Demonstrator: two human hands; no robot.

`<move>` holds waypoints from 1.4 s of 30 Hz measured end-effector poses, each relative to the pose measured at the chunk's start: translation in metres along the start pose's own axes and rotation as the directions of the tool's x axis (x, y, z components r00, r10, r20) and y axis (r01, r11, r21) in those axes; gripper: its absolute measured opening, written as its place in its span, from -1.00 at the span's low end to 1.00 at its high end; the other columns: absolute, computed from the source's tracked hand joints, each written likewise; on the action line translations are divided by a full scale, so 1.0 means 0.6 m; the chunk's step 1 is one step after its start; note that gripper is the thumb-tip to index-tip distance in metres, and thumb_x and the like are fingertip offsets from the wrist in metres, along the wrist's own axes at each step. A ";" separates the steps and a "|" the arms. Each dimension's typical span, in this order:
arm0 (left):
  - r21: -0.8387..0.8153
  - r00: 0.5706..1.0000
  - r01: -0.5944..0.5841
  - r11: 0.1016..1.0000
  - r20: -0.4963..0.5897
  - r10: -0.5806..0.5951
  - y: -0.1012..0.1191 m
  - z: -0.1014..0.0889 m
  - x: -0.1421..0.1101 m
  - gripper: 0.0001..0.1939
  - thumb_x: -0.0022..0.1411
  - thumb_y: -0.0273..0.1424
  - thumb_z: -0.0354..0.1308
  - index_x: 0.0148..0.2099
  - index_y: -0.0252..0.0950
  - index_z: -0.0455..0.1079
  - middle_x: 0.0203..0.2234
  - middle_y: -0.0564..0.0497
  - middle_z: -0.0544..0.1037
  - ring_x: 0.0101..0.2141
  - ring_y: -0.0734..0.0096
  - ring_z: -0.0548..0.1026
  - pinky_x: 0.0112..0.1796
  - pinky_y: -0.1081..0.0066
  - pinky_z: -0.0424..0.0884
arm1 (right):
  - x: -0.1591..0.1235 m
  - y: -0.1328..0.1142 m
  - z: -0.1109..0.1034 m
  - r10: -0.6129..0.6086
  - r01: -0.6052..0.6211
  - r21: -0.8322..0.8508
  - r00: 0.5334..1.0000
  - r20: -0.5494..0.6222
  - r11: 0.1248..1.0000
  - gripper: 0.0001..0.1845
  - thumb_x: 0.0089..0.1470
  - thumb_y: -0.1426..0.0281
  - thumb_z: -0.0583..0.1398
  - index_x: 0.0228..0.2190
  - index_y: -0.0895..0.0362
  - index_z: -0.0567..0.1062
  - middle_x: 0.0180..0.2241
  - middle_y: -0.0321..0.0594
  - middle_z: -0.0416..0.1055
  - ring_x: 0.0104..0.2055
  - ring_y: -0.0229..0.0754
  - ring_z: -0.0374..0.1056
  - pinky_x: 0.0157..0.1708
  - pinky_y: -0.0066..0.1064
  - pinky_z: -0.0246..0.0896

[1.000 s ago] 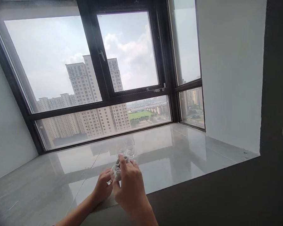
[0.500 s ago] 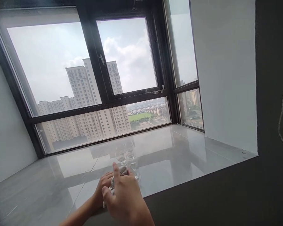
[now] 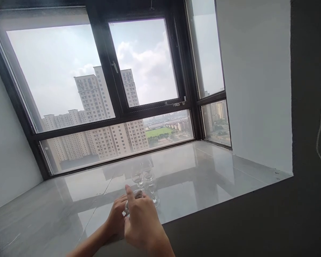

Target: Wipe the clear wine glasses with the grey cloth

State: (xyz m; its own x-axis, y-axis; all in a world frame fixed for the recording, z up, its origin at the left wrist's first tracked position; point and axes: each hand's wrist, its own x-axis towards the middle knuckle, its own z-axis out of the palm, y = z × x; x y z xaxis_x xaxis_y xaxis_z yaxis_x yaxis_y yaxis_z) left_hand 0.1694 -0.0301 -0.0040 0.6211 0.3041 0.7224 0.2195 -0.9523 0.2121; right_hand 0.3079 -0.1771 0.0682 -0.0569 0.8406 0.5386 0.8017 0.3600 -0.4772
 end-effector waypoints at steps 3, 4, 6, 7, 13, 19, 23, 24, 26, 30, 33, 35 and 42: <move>-0.045 1.000 -0.007 0.999 0.022 0.008 0.001 -0.002 0.002 -0.61 0.29 -0.15 0.05 -0.50 -0.24 0.40 -0.58 -0.04 0.47 -0.45 0.30 0.43 -0.32 0.34 0.39 | 0.000 0.005 0.002 -0.003 0.003 0.005 1.000 0.009 1.000 -0.06 -0.08 0.53 0.14 0.35 0.17 0.06 -0.12 -0.09 0.56 0.00 0.01 0.42 0.13 -0.17 0.20; -0.067 1.000 -0.007 0.998 0.012 0.007 0.001 -0.003 0.003 -0.58 0.30 -0.12 0.04 -0.51 -0.25 0.39 -0.58 -0.04 0.46 -0.45 0.30 0.43 -0.33 0.35 0.37 | -0.001 0.006 0.002 -0.007 0.007 0.030 1.000 0.009 1.000 -0.08 -0.07 0.54 0.13 0.35 0.16 0.06 -0.10 -0.09 0.54 0.01 -0.01 0.42 0.16 -0.17 0.16; -0.112 1.000 0.002 0.994 -0.014 -0.003 0.000 -0.006 0.004 -0.55 0.29 -0.07 0.05 -0.52 -0.26 0.39 -0.58 -0.05 0.45 -0.45 0.30 0.40 -0.34 0.36 0.35 | -0.003 0.007 0.004 -0.023 0.024 0.104 1.000 -0.005 0.994 -0.12 -0.02 0.55 0.13 0.34 0.11 0.07 -0.04 -0.10 0.52 0.05 -0.06 0.40 0.25 -0.16 0.05; -0.135 1.000 0.007 0.991 -0.026 -0.011 -0.001 -0.007 0.005 -0.53 0.28 -0.05 0.05 -0.52 -0.27 0.38 -0.58 -0.05 0.44 -0.46 0.31 0.39 -0.36 0.37 0.34 | -0.004 0.007 0.006 -0.033 0.035 0.144 0.999 -0.020 0.989 -0.14 0.00 0.55 0.12 0.33 0.08 0.09 -0.02 -0.12 0.50 0.06 -0.09 0.39 0.29 -0.16 -0.01; -0.303 0.990 0.133 0.944 -0.003 -0.141 -0.001 -0.007 0.005 -0.50 0.25 -0.02 0.11 -0.56 -0.31 0.38 -0.55 -0.03 0.45 -0.45 0.36 0.34 -0.36 0.40 0.28 | 0.001 0.023 0.029 -0.046 0.099 0.326 0.985 -0.167 0.940 -0.27 0.04 0.60 0.11 0.23 -0.01 0.22 -0.12 -0.28 0.52 0.05 -0.19 0.39 0.35 -0.11 -0.11; -0.527 0.884 0.403 0.748 0.011 -0.468 -0.017 -0.005 0.003 -0.54 0.09 -0.05 0.27 -0.58 -0.31 0.33 -0.60 0.05 0.37 -0.48 0.42 0.31 -0.40 0.44 0.25 | 0.011 0.037 0.057 0.088 0.144 0.442 0.881 -0.464 0.885 -0.57 0.19 0.47 0.10 0.08 -0.01 0.31 -0.13 -0.24 0.53 -0.02 -0.20 0.45 0.00 -0.35 0.36; -0.772 0.670 0.453 0.446 -0.035 -0.741 -0.037 -0.002 0.010 -0.52 0.04 -0.02 0.28 -0.59 -0.27 0.21 -0.64 0.13 0.26 -0.56 0.52 0.22 -0.48 0.48 0.19 | 0.013 0.035 0.079 0.272 0.054 0.486 0.772 -0.575 0.872 -0.69 0.23 0.36 0.11 0.01 0.02 0.35 -0.13 -0.19 0.54 -0.08 -0.18 0.49 -0.14 -0.39 0.43; -0.820 0.649 0.413 0.397 -0.041 -0.760 -0.040 -0.002 0.012 -0.51 0.03 -0.02 0.28 -0.60 -0.27 0.19 -0.64 0.14 0.24 -0.56 0.53 0.22 -0.46 0.48 0.22 | 0.013 0.034 0.088 0.310 0.025 0.504 0.762 -0.569 0.863 -0.70 0.22 0.34 0.11 0.00 0.03 0.36 -0.14 -0.18 0.54 -0.09 -0.17 0.50 -0.16 -0.39 0.44; -0.871 0.640 0.351 0.343 -0.044 -0.767 -0.042 -0.002 0.015 -0.51 0.03 -0.03 0.29 -0.60 -0.27 0.21 -0.63 0.14 0.26 -0.54 0.53 0.25 -0.41 0.47 0.26 | 0.012 0.031 0.109 0.368 -0.027 0.545 0.767 -0.526 0.838 -0.70 0.22 0.32 0.11 -0.01 0.04 0.36 -0.14 -0.15 0.55 -0.09 -0.15 0.51 -0.18 -0.38 0.46; -0.881 0.637 0.401 0.253 0.069 -0.768 -0.034 -0.005 0.015 -0.58 0.00 -0.04 0.35 -0.48 -0.32 0.41 -0.55 0.07 0.42 -0.48 0.52 0.34 -0.38 0.48 0.29 | 0.010 0.025 0.157 0.423 -0.113 0.592 0.805 -0.417 0.798 -0.60 0.18 0.31 0.12 0.06 0.06 0.34 -0.03 -0.07 0.52 0.03 -0.07 0.46 -0.09 -0.29 0.44; -0.882 0.629 0.446 0.151 0.189 -0.754 -0.029 -0.007 0.015 -0.55 -0.03 -0.03 0.39 -0.50 -0.34 0.43 -0.59 0.09 0.39 -0.54 0.56 0.31 -0.45 0.51 0.26 | 0.006 0.020 0.186 0.447 -0.184 0.597 0.832 -0.328 0.781 -0.50 0.17 0.32 0.11 0.14 0.06 0.29 0.08 -0.02 0.45 0.13 -0.02 0.40 -0.05 -0.26 0.43; -0.881 0.615 0.464 0.088 0.249 -0.748 -0.028 -0.007 0.017 -0.53 -0.07 -0.02 0.42 -0.49 -0.34 0.43 -0.63 0.11 0.37 -0.59 0.59 0.28 -0.50 0.52 0.23 | 0.005 0.014 0.197 0.453 -0.208 0.612 0.848 -0.276 0.763 -0.46 0.18 0.33 0.08 0.19 0.04 0.24 0.10 -0.03 0.44 0.13 -0.03 0.39 -0.05 -0.27 0.42; -0.855 0.593 0.487 0.177 0.175 -0.786 -0.041 -0.001 0.019 -0.52 -0.12 -0.01 0.44 -0.45 -0.34 0.45 -0.64 0.14 0.36 -0.60 0.59 0.26 -0.50 0.53 0.21 | 0.010 -0.002 0.156 0.458 -0.202 0.641 0.850 -0.261 0.740 -0.51 0.20 0.30 0.06 0.15 0.10 0.29 -0.02 0.00 0.52 0.05 -0.04 0.46 -0.12 -0.30 0.45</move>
State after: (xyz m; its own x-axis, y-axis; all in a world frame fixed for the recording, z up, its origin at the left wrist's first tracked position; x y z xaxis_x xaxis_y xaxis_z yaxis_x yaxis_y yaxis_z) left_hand 0.1708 -0.0034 -0.0003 0.3272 0.9336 0.1460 -0.3020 -0.0431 0.9523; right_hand 0.2509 -0.1344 0.0070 0.4745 0.7736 0.4199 0.2230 0.3558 -0.9075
